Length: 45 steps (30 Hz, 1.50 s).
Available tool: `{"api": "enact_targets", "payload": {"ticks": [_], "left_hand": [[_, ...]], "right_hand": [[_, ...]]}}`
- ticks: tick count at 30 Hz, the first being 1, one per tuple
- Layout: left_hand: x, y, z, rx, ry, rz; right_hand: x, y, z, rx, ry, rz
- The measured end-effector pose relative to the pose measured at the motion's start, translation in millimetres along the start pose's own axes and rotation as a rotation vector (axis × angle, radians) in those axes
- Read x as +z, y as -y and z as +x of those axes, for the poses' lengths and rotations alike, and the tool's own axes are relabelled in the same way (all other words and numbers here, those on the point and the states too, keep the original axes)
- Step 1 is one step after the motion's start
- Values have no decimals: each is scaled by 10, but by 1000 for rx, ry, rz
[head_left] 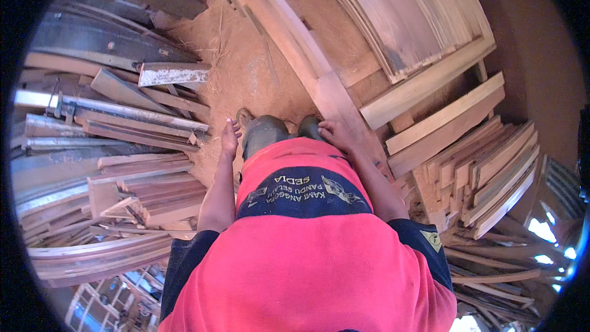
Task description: The person marks wood boards using a pen and smooths the surfaces of wood boards using a power planer.
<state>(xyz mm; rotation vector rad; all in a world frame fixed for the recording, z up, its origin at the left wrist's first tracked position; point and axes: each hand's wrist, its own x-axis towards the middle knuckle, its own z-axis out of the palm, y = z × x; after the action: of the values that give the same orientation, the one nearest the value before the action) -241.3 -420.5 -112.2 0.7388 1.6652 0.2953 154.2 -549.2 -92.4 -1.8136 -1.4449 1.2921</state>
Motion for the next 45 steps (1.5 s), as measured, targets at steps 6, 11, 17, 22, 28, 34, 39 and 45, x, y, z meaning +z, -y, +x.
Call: {"api": "enact_targets", "payload": {"ticks": [6,11,17,22,28,34,39,45], "left_hand": [[-125,903,186,106,-27,-117],[-426,1583,527,-10,81,-83],[-971,2274,1017,72,82,286],[-883,2624,1160,24,60,294],[-765,2863,1276,-70,157,196],[-870,2810,1317,-144,112,250],[-962,2686,1415,-203,112,179],[-1071,2781,1422,-184,74,144]], "right_hand": [[465,654,65,174,366,-231],[1250,608,115,334,272,-303],[2670,497,373,362,468,-319],[3757,675,543,495,576,-90],[4168,719,737,451,580,-45],[3979,417,775,605,609,-222],[3874,139,725,598,595,-279],[4072,210,830,553,644,-257]]}}
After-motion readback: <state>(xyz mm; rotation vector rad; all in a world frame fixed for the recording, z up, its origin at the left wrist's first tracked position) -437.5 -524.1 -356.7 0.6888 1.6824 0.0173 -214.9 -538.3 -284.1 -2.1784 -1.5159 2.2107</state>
